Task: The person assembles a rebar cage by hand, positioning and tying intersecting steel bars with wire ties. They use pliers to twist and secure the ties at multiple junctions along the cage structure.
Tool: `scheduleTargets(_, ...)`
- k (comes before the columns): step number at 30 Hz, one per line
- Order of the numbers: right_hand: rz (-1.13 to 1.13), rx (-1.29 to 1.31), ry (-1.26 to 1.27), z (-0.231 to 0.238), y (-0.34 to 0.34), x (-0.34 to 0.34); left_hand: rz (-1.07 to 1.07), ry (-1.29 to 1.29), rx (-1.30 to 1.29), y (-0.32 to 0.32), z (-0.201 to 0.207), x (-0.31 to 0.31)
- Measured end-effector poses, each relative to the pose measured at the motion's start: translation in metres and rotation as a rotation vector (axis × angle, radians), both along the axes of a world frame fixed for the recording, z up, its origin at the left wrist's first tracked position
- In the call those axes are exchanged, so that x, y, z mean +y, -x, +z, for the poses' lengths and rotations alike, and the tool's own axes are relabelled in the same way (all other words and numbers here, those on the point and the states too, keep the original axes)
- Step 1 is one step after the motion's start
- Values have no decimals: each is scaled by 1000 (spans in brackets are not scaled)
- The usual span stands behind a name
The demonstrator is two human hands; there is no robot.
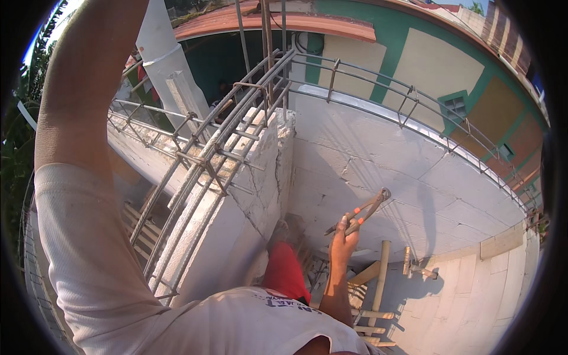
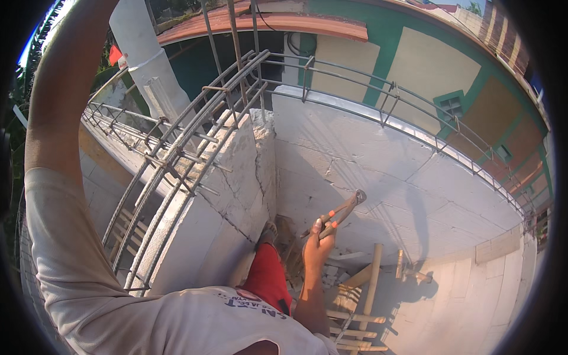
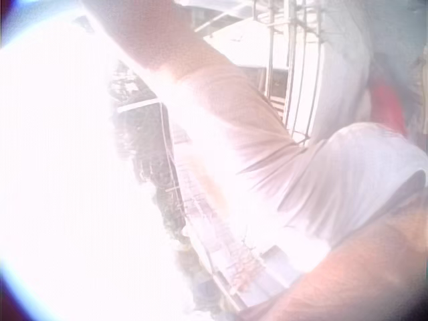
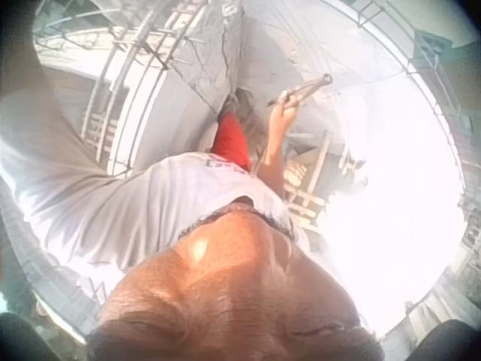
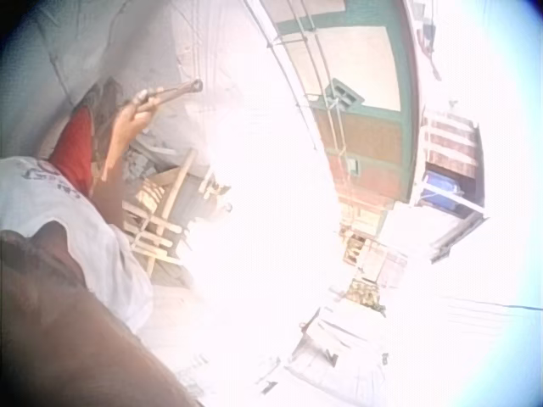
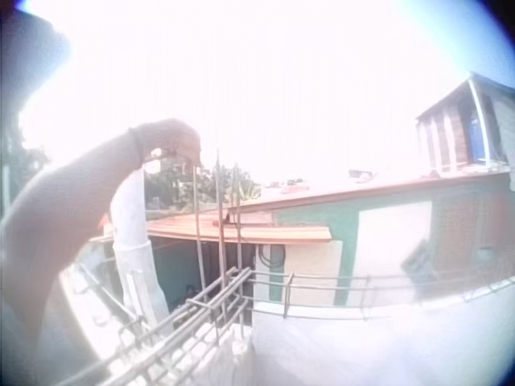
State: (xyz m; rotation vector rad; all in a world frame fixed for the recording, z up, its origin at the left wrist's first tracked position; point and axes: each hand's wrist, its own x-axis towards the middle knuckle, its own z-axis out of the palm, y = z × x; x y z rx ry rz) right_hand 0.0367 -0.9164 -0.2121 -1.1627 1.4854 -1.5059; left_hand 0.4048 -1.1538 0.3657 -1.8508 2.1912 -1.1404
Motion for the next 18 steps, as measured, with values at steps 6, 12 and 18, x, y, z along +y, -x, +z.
scheduleTargets(6, -272, 50, 398, 149, 75, -87, -5, 8, 35, 5, 14, -9)
scheduleTargets(12, -409, 175, 519, 259, 156, -219, 11, -8, 61, 17, 22, -18)
scheduleTargets(18, -396, 390, 280, 274, 174, -274, 18, -28, 116, 24, 29, -7)
